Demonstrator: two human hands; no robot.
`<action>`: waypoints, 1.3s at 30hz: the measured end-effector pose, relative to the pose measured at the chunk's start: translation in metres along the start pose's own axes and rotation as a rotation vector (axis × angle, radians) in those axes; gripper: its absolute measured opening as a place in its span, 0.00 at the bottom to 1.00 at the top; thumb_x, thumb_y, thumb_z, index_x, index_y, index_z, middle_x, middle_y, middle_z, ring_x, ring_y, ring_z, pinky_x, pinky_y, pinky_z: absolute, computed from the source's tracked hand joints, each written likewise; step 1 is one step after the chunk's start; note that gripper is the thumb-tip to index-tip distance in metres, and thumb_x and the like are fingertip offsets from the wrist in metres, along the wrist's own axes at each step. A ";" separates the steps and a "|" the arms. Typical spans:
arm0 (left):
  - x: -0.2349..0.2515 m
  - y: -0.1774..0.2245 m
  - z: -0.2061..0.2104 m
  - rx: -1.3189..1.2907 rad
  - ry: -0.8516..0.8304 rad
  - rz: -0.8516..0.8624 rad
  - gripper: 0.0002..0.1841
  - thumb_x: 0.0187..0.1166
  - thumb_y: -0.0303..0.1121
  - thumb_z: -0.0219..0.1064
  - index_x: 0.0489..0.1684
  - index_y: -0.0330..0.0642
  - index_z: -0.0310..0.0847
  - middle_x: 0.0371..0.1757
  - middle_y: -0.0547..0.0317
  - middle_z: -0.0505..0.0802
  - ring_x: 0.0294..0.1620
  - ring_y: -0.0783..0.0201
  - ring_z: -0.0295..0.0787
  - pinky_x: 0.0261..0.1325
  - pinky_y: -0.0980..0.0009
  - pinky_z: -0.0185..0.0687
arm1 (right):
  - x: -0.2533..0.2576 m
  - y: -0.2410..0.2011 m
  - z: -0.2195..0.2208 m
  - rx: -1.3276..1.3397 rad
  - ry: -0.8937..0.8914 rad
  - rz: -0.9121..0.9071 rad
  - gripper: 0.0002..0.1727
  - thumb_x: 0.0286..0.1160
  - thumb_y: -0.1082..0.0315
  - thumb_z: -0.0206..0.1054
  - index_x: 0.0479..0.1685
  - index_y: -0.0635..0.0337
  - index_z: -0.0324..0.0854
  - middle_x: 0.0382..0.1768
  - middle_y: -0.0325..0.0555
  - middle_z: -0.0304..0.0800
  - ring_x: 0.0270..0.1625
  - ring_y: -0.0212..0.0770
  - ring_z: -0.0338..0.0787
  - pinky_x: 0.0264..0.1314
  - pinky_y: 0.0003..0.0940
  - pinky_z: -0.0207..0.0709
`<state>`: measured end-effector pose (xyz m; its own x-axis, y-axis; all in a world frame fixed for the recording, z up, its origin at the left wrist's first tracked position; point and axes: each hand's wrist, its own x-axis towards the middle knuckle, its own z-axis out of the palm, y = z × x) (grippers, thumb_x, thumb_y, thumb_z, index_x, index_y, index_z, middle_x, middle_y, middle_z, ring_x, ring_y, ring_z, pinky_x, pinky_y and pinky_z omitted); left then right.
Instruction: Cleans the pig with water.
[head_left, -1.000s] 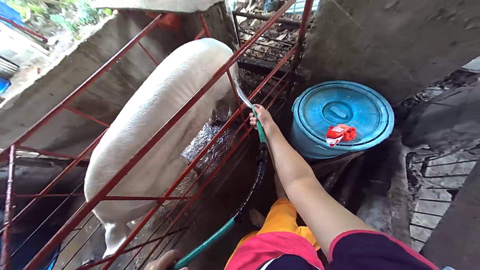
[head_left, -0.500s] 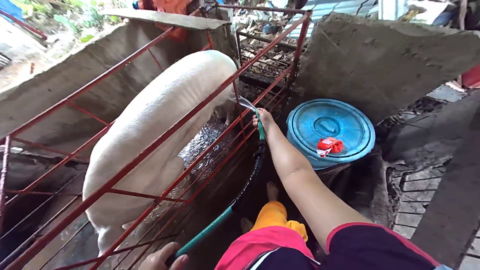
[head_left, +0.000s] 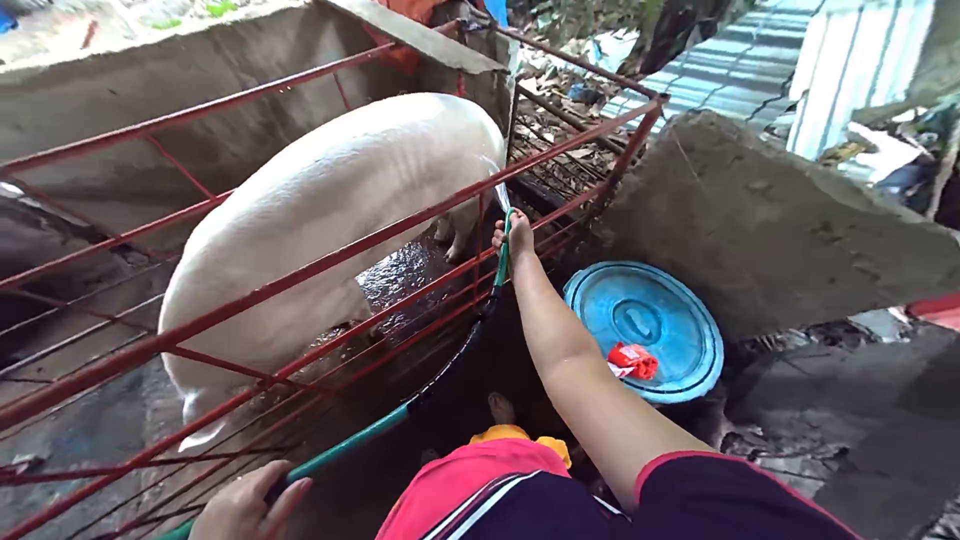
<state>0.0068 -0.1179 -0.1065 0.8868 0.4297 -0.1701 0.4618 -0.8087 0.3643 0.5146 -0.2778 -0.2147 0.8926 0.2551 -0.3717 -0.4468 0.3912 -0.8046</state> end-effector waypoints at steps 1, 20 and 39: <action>0.001 -0.004 0.006 0.002 0.035 0.006 0.21 0.76 0.43 0.68 0.39 0.27 0.90 0.32 0.34 0.92 0.35 0.32 0.92 0.42 0.31 0.81 | 0.002 0.000 0.002 0.008 -0.002 0.007 0.19 0.98 0.60 0.35 0.79 0.51 0.56 0.26 0.36 0.71 0.13 0.27 0.65 0.14 0.22 0.64; 0.071 0.018 0.027 -0.634 -0.365 -0.687 0.19 0.92 0.38 0.54 0.68 0.32 0.80 0.42 0.50 0.90 0.39 0.63 0.86 0.51 0.64 0.83 | -0.075 0.034 0.063 0.048 -0.083 0.268 0.14 0.99 0.60 0.34 0.70 0.51 0.58 0.23 0.35 0.66 0.11 0.27 0.64 0.12 0.22 0.65; 0.343 0.077 0.035 -0.424 -0.092 -0.415 0.14 0.85 0.37 0.65 0.61 0.39 0.86 0.51 0.47 0.92 0.49 0.56 0.88 0.59 0.54 0.81 | -0.229 0.056 0.084 -0.128 -0.625 0.434 0.15 0.95 0.71 0.36 0.70 0.61 0.60 0.22 0.34 0.73 0.10 0.23 0.69 0.10 0.18 0.69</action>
<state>0.3470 -0.0469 -0.1686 0.6410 0.6235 -0.4476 0.7384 -0.3419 0.5812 0.2803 -0.2406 -0.1358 0.4223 0.8291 -0.3664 -0.7049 0.0463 -0.7078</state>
